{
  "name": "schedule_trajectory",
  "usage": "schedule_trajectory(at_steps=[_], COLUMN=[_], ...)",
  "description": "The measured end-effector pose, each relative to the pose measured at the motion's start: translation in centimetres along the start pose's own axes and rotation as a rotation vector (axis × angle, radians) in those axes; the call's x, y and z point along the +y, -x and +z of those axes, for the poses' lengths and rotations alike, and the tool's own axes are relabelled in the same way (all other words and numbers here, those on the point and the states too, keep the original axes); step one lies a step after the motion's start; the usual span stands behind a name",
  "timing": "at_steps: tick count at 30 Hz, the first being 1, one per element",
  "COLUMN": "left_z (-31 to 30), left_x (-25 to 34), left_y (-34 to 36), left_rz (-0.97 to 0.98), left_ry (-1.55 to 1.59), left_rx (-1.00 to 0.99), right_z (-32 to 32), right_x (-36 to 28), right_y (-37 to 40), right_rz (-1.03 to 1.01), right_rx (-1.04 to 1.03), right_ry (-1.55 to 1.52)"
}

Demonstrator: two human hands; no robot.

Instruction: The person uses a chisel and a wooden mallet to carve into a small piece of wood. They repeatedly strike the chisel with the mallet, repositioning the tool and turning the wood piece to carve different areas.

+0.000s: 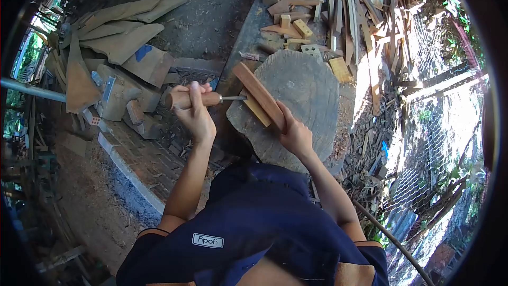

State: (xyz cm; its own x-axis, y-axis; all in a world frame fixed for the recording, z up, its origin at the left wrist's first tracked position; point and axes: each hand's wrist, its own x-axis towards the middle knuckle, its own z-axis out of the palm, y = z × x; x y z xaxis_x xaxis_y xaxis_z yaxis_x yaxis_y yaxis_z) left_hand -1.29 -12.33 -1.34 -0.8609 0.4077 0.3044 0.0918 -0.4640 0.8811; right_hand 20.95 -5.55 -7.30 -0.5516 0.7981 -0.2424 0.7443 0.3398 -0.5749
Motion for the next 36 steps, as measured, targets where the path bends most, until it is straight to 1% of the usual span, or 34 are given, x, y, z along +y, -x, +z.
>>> schedule_trajectory(at_steps=[2,3,6,7,8,10,11,12,15,18,20,21,23,27,32,36], left_z=[-0.4,-0.4,0.3,0.6,0.7,1.4,2.0,2.6,2.9,3.3,3.7,3.7,3.5,3.5,4.0,3.8], left_x=[0.0,-0.1,-0.2,0.0,0.3,2.5,3.1,3.6,1.8,0.6,0.2,0.0,-0.6,-0.6,-0.3,-0.7], left_y=[-1.0,-1.2,-1.6,-1.6,-1.7,-1.7,-1.9,-2.0,-2.6,-2.7,-2.9,-3.0,-3.1,-3.3,-3.1,-3.3], left_rz=[-0.090,-0.091,-0.002,0.078,0.073,0.194,0.174,0.083,0.068,0.051,0.016,0.017,0.088,0.088,0.043,0.063], left_ry=[0.137,0.140,0.003,0.015,0.013,0.041,0.078,0.110,0.129,0.066,0.095,0.095,0.004,-0.012,0.033,0.005], left_rx=[0.146,0.145,0.235,0.206,0.199,-0.004,-0.029,-0.002,-0.005,-0.028,0.027,0.025,-0.004,0.010,0.020,0.009], right_z=[0.3,0.3,0.4,0.5,0.7,0.9,1.0,0.9,0.7,0.8,0.7,0.6,0.5,0.3,0.4,0.3], right_x=[-0.2,-0.3,-0.3,-0.3,-0.3,0.0,0.0,-0.1,0.0,0.4,0.2,0.1,0.1,0.1,0.2,0.2], right_y=[-0.2,-0.1,0.0,0.0,0.0,0.0,0.0,-0.1,-0.3,-0.2,-0.4,-0.4,-0.3,-0.3,-0.3,-0.3], right_rz=[-0.010,-0.009,-0.020,-0.018,-0.018,-0.029,-0.052,-0.064,-0.048,-0.060,-0.040,-0.040,-0.039,-0.043,-0.053,-0.052], right_rx=[0.038,0.039,0.069,0.085,0.101,0.121,0.142,0.138,0.117,0.101,0.088,0.089,0.084,0.067,0.084,0.084], right_ry=[0.072,0.073,0.103,0.119,0.134,0.114,0.097,0.095,0.070,0.046,0.012,0.011,0.015,-0.002,0.024,0.029])
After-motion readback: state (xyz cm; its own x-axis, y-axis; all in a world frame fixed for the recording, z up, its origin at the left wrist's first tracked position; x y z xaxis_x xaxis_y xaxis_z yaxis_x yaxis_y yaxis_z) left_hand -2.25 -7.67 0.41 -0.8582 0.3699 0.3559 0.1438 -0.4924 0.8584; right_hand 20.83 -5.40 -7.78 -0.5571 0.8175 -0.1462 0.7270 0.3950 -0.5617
